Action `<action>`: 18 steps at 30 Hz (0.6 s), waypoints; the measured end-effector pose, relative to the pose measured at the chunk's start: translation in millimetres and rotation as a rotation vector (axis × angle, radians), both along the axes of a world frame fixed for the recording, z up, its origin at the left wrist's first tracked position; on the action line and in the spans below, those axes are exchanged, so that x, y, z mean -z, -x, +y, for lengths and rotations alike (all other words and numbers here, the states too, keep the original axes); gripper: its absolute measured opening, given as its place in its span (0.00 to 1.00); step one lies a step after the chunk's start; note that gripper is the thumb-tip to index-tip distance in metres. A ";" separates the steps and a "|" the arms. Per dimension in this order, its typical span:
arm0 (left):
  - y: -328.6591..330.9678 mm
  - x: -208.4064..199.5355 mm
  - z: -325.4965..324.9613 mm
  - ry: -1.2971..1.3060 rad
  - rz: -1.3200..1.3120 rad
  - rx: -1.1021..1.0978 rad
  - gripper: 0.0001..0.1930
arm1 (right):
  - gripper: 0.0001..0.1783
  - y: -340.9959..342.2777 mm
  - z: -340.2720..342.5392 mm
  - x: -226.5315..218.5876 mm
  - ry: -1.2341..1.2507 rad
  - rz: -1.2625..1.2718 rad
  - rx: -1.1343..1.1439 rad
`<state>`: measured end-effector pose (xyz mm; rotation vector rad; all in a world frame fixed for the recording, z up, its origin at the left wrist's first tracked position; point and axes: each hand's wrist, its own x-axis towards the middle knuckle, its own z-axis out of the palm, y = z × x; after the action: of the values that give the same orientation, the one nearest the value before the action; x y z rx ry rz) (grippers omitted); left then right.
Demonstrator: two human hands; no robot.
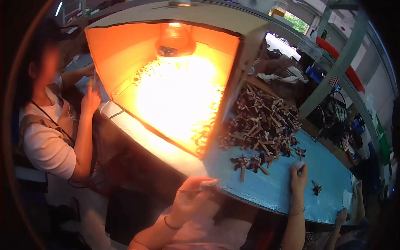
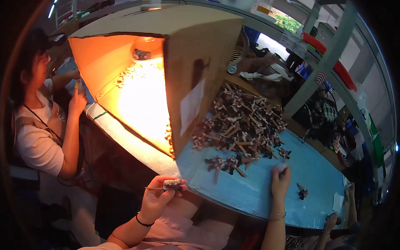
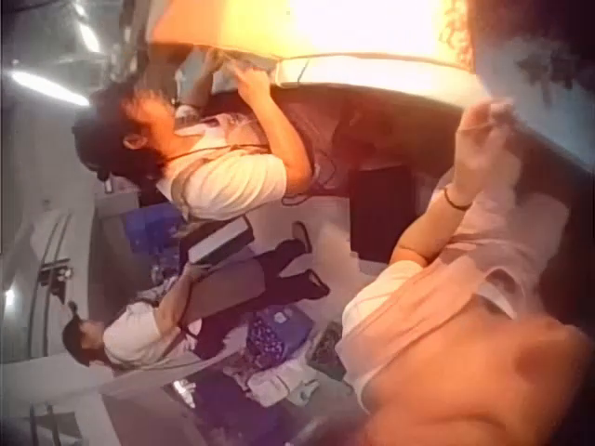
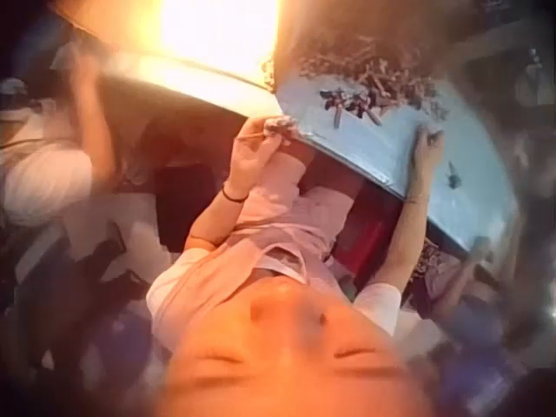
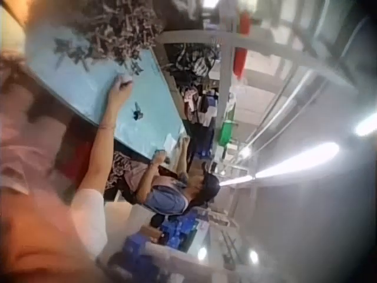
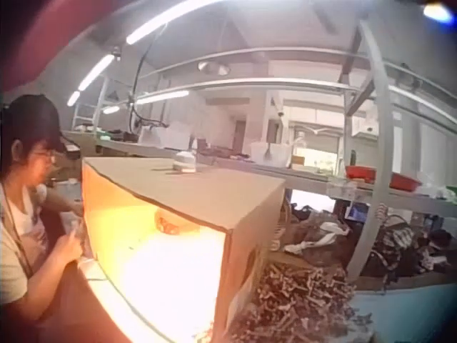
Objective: The person assembles miniature figurines, applying glue from a squeeze bottle to small components and attaching parts onto the figure bodies by hand.
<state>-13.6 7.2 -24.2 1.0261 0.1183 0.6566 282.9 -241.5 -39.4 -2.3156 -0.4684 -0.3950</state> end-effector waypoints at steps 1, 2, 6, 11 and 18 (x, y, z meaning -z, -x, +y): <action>1.6 1.4 3.1 0.024 -0.029 -0.022 0.12 | 0.17 -0.5 -2.8 4.0 -0.041 -0.015 -0.003; 3.6 4.7 7.2 0.029 -0.035 -0.029 0.12 | 0.17 -0.3 -4.6 3.2 -0.036 -0.021 -0.010; 22.5 5.6 23.8 0.035 -0.007 -0.119 0.13 | 0.14 12.5 -1.8 -11.1 0.074 -0.071 0.017; 38.6 6.4 45.2 0.020 0.011 -0.362 0.13 | 0.14 156.4 104.0 -99.3 -0.041 -0.421 -0.393; 82.0 -10.8 56.5 0.064 -0.007 -0.581 0.14 | 0.09 207.2 329.5 -58.9 0.714 -0.483 -0.658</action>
<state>-95.6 63.7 -13.4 0.9280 0.4393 1.1742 75.8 88.0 19.5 -2.5015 -1.7890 -0.5067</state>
